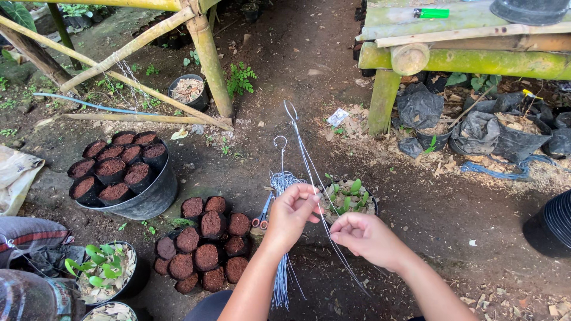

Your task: The person takes lengths of wire from a bundle, bends each into a hook shape by hand, and attaches the wire hangers to the rims of potted plants. They then carry the potted plants and hang them from a bamboo frame with other finished pots.

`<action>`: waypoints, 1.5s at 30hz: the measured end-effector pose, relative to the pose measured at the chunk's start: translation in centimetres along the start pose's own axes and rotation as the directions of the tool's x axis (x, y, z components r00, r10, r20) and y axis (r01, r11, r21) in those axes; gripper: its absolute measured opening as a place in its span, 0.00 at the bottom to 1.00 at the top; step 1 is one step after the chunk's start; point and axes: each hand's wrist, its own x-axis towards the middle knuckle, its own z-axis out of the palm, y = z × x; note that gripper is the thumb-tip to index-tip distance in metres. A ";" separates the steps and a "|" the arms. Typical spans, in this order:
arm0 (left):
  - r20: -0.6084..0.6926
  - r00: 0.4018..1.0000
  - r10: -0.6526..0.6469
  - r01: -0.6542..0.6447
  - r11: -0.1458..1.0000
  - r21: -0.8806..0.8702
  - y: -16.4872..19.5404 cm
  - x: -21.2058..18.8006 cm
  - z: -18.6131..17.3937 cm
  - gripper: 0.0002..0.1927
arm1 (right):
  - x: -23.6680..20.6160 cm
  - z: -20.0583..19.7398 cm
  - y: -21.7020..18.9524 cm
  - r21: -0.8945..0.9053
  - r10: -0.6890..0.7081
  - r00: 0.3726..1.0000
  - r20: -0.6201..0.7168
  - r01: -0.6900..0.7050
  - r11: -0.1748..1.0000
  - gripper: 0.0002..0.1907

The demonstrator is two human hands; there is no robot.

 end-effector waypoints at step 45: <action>0.082 0.982 -0.171 0.187 0.946 -0.266 2.9 -0.1 -3.3 0.17 | 1.1 0.0 1.8 -0.091 0.033 0.985 0.168 -0.018 0.996 0.04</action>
